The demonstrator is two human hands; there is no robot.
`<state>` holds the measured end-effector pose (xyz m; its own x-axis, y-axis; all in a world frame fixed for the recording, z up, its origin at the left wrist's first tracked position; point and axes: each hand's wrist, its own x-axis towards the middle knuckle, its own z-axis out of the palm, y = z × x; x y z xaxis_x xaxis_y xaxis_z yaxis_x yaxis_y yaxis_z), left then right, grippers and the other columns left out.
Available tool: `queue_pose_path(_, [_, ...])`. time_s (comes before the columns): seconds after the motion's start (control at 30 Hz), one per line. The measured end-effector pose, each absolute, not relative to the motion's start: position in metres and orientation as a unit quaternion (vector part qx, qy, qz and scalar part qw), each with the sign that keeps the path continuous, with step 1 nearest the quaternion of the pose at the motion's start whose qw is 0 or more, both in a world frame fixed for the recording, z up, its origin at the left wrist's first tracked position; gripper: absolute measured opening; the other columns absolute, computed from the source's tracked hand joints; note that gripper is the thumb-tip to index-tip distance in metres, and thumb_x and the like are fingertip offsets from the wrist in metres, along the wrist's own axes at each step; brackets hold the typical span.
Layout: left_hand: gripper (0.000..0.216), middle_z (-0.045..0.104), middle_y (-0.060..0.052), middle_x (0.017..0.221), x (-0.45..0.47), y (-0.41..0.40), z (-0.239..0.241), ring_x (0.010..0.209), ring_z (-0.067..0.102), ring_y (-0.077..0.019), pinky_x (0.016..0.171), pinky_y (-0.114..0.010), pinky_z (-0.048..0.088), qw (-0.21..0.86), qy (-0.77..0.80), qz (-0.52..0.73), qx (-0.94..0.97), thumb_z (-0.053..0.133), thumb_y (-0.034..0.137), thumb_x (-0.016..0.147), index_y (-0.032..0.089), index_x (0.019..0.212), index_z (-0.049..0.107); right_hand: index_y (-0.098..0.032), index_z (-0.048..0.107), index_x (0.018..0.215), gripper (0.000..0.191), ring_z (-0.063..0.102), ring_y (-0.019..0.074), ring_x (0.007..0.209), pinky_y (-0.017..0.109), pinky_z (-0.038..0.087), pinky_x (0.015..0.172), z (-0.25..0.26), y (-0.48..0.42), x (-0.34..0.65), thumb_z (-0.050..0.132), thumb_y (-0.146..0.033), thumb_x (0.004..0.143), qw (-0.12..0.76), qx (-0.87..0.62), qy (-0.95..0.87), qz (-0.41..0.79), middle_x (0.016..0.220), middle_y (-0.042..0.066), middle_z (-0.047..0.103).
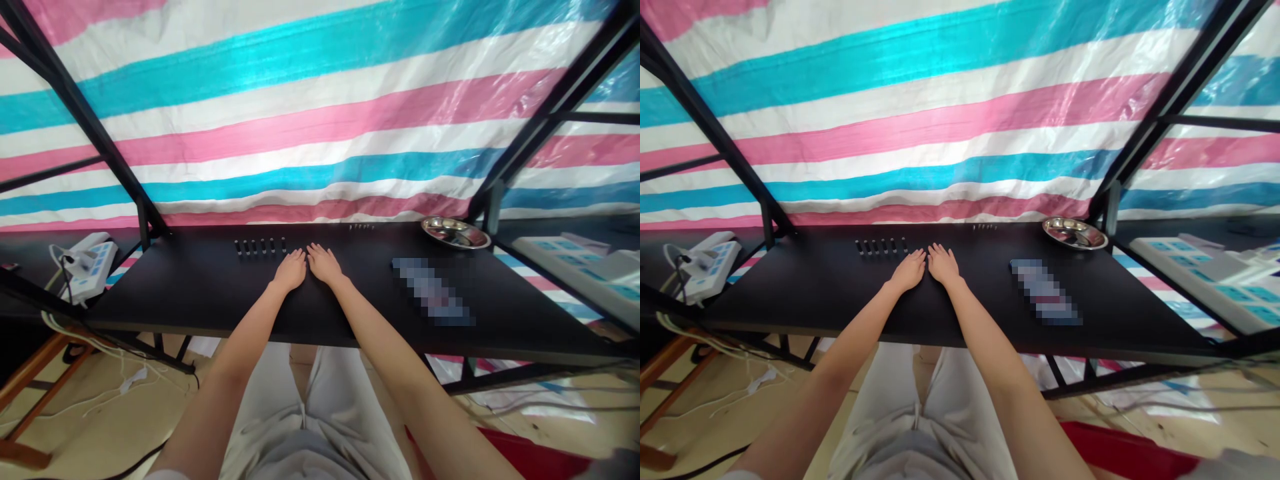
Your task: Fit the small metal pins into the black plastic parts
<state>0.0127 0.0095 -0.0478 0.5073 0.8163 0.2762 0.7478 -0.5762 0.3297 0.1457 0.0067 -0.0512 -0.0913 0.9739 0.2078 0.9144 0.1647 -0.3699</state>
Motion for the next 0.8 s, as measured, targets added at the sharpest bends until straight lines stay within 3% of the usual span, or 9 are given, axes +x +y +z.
queue_pose_path(0.47, [0.047,0.039,-0.015,0.137,0.012,0.006,-0.040,0.129,0.033,-0.0208,0.108,-0.035,0.024,0.057,0.465,0.139,0.872,0.028,0.020,0.088,0.003,0.130,0.041,-0.013,0.040,0.133,0.047,0.028,0.0211,0.132,0.044,0.020,0.107,-0.050,0.008,0.146,0.028,-0.024,0.090,0.180,-0.649,-0.735,0.078,0.142,0.010,0.034])
queue_pose_path(0.8, [0.040,0.050,-0.015,0.129,0.012,0.002,-0.032,0.119,0.046,-0.0227,0.101,-0.037,0.036,0.001,0.452,0.239,0.860,0.036,0.015,0.083,0.007,0.118,0.053,-0.014,0.040,0.133,0.046,0.028,0.0215,0.132,0.045,0.020,0.107,-0.050,0.008,0.147,0.029,-0.025,0.090,0.186,-0.646,-0.736,0.081,0.141,0.010,0.035])
